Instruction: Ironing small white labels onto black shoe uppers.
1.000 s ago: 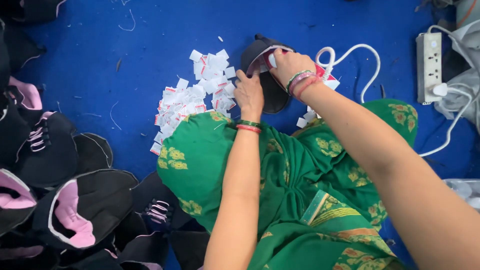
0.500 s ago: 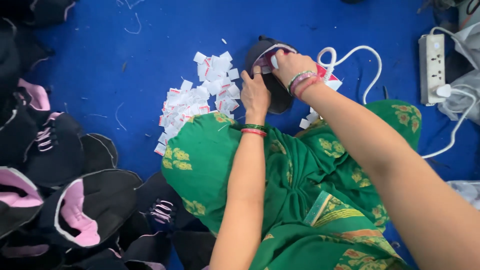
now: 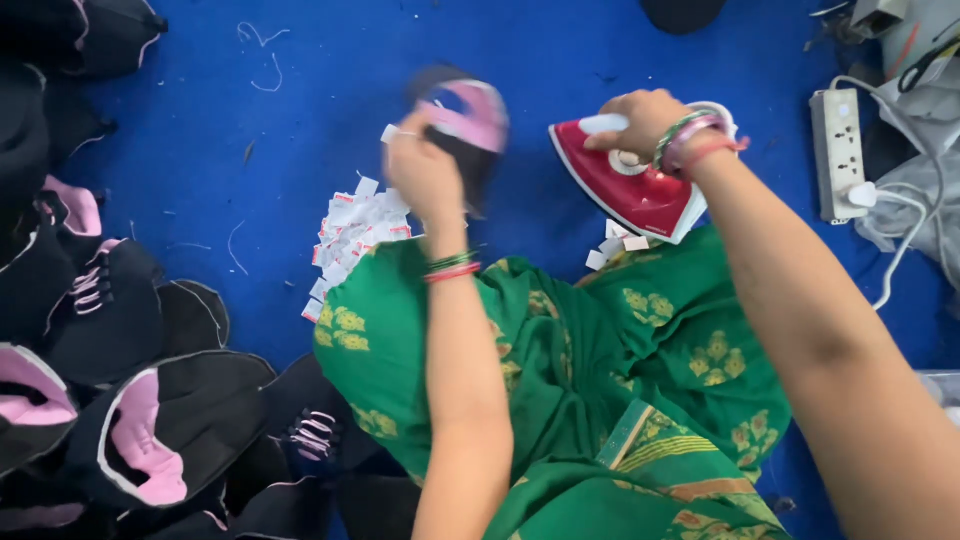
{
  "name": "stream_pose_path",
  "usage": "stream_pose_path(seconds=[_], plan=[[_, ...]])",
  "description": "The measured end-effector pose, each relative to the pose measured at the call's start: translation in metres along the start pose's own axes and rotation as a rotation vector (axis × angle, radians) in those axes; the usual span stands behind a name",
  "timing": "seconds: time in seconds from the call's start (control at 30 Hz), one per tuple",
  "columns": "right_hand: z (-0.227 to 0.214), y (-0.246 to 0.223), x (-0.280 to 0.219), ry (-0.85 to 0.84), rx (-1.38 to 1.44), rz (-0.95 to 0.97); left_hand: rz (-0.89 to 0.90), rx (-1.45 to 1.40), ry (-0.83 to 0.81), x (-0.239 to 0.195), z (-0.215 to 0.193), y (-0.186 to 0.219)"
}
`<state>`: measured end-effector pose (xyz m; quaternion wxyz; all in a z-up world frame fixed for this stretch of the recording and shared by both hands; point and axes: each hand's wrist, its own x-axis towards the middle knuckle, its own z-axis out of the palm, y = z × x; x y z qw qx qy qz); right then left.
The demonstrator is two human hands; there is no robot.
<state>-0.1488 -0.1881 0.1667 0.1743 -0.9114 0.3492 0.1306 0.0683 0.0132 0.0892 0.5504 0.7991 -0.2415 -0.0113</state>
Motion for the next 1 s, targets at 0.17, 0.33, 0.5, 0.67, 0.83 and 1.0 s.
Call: stream_pose_path(seconds=[0.17,0.33,0.5,0.67,0.83,1.0], plan=[[0.002,0.032,0.008,0.189,0.705,0.275,0.053,0.375,-0.118,0.049,-0.073,0.084],[0.073,0.084,0.075,0.332,1.112,0.325,0.375,0.314,-0.414,0.111,0.004,0.153],[0.118,0.073,0.107,0.319,1.624,0.549,0.428,-0.558,-0.432,0.118,0.042,0.249],[0.181,0.109,0.161,0.696,1.797,0.753,0.304,-0.792,-1.0,0.031,-0.048,0.236],[0.176,0.104,0.16,1.069,1.881,0.847,0.082,-0.284,-0.605,-0.007,-0.183,0.102],[0.185,0.18,0.179,0.925,1.369,1.046,-0.075,0.414,-0.018,-0.065,-0.337,-0.021]])
